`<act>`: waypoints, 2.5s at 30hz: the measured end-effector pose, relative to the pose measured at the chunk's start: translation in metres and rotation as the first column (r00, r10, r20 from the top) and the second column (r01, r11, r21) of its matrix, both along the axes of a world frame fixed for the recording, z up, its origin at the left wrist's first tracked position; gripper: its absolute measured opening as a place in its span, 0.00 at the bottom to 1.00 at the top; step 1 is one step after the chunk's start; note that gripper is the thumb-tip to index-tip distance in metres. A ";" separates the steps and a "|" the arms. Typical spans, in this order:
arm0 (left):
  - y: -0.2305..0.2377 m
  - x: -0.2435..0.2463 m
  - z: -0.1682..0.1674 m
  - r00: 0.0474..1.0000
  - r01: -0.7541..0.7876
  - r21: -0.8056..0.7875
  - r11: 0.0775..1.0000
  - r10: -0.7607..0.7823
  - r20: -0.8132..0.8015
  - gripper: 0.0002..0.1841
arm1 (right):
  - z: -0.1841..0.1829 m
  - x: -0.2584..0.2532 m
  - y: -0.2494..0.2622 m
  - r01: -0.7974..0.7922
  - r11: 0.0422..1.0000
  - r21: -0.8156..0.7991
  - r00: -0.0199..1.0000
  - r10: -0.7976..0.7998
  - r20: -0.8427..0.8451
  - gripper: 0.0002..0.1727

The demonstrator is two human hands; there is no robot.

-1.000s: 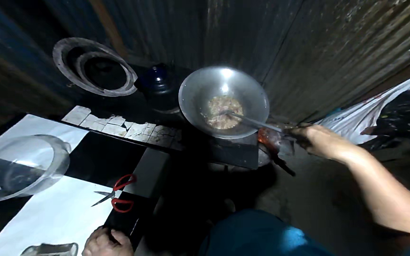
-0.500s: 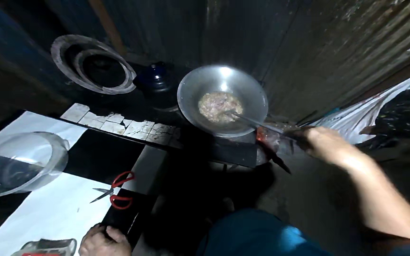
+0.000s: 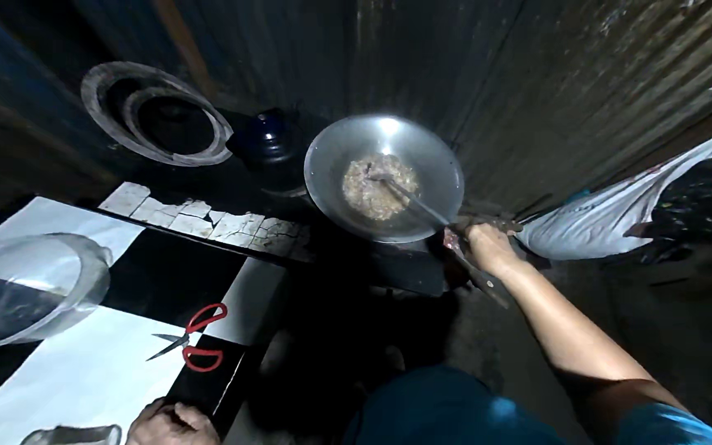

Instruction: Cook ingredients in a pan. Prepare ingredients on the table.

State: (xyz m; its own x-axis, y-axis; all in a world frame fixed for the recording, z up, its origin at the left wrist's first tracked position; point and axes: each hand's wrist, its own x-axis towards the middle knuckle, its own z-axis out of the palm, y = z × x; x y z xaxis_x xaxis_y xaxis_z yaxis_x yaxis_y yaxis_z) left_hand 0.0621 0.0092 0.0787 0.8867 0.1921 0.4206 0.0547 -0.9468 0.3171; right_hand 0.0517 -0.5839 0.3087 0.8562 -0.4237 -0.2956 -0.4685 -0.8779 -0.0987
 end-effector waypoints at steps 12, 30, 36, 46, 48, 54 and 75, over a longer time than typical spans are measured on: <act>-0.003 -0.003 0.000 0.998 -0.069 0.006 0.998 0.069 0.006 0.16 | -0.005 0.002 0.004 -0.012 0.999 -0.036 0.996 0.009 -0.093 0.21; -0.004 -0.004 -0.001 0.995 -0.098 0.052 0.994 0.099 -0.009 0.29 | 0.027 0.009 -0.016 -0.011 1.000 -0.011 0.999 0.011 -0.032 0.18; -0.004 -0.002 -0.002 0.998 -0.068 0.038 0.997 0.068 -0.001 0.29 | -0.006 0.015 -0.003 -0.022 0.999 -0.028 0.998 0.020 -0.059 0.23; -0.005 0.001 0.002 0.999 -0.035 0.056 0.998 0.035 0.014 0.25 | -0.029 0.043 0.013 -0.002 0.996 0.093 0.998 -0.004 0.059 0.23; -0.005 0.000 0.003 0.999 -0.031 0.052 0.998 0.031 -0.015 0.24 | -0.023 0.025 0.025 -0.063 0.993 0.095 0.998 0.061 0.026 0.22; -0.014 -0.001 0.021 0.998 -0.013 -0.008 1.000 0.013 -0.058 0.22 | 0.041 -0.051 0.016 -0.131 0.990 0.049 0.990 0.128 0.064 0.22; -0.012 -0.007 0.019 0.994 0.058 0.006 0.998 -0.057 -0.097 0.25 | 0.072 -0.083 0.064 0.019 0.996 -0.083 0.994 -0.028 -0.105 0.16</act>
State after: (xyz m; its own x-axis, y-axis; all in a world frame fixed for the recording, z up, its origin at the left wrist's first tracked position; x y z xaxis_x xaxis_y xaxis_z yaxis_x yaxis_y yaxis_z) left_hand 0.0549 -0.0032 0.0981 0.9327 0.1359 0.3339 0.0298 -0.9521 0.3042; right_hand -0.0311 -0.5202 0.3808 0.8115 -0.4696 -0.3477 -0.4928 -0.8698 0.0245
